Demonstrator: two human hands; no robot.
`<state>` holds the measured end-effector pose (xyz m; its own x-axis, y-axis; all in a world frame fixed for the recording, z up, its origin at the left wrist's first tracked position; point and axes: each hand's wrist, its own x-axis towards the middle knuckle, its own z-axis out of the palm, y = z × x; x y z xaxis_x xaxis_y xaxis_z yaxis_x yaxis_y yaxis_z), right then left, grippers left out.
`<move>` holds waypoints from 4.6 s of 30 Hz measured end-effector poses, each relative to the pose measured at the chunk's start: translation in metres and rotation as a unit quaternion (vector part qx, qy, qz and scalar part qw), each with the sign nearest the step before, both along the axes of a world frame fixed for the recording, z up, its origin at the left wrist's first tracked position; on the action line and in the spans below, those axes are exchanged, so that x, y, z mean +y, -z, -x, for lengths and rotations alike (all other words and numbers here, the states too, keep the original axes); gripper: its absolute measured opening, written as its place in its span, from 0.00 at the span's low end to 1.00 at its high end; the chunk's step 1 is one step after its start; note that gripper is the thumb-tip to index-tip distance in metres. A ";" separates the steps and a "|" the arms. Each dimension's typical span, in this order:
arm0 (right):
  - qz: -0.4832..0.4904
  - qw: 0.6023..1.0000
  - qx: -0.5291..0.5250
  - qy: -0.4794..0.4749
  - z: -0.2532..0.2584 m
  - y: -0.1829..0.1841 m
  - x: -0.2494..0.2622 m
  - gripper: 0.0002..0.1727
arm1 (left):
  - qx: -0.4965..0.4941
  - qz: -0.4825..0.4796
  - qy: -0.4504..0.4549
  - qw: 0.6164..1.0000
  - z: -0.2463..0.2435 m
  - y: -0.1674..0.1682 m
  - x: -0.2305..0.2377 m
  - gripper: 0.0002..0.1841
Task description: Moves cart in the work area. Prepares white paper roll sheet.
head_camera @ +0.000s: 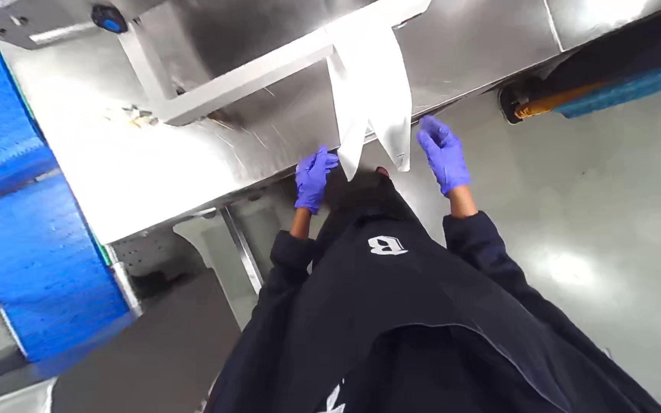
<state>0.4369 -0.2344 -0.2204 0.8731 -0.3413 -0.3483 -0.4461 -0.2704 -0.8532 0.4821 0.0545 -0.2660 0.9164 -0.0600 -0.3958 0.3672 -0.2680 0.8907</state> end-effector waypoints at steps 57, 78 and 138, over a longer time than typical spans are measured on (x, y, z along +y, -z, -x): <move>-0.018 0.992 0.014 -0.124 0.161 -0.040 -0.017 0.09 | 0.117 0.248 -0.074 0.959 0.190 -0.068 -0.149 0.10; -0.077 0.990 0.028 -0.110 0.146 -0.038 -0.048 0.11 | 0.197 0.381 0.016 0.903 0.161 -0.052 -0.167 0.10; 0.000 0.993 0.110 -0.034 0.163 -0.003 -0.127 0.11 | 0.167 0.208 0.119 0.956 0.164 -0.030 -0.199 0.31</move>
<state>0.2738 -0.3616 -0.2170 0.7968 -0.2846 -0.5330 -0.6024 -0.3054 -0.7375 0.3182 -0.1442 -0.2361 0.6838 -0.4666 -0.5610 0.6230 -0.0269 0.7818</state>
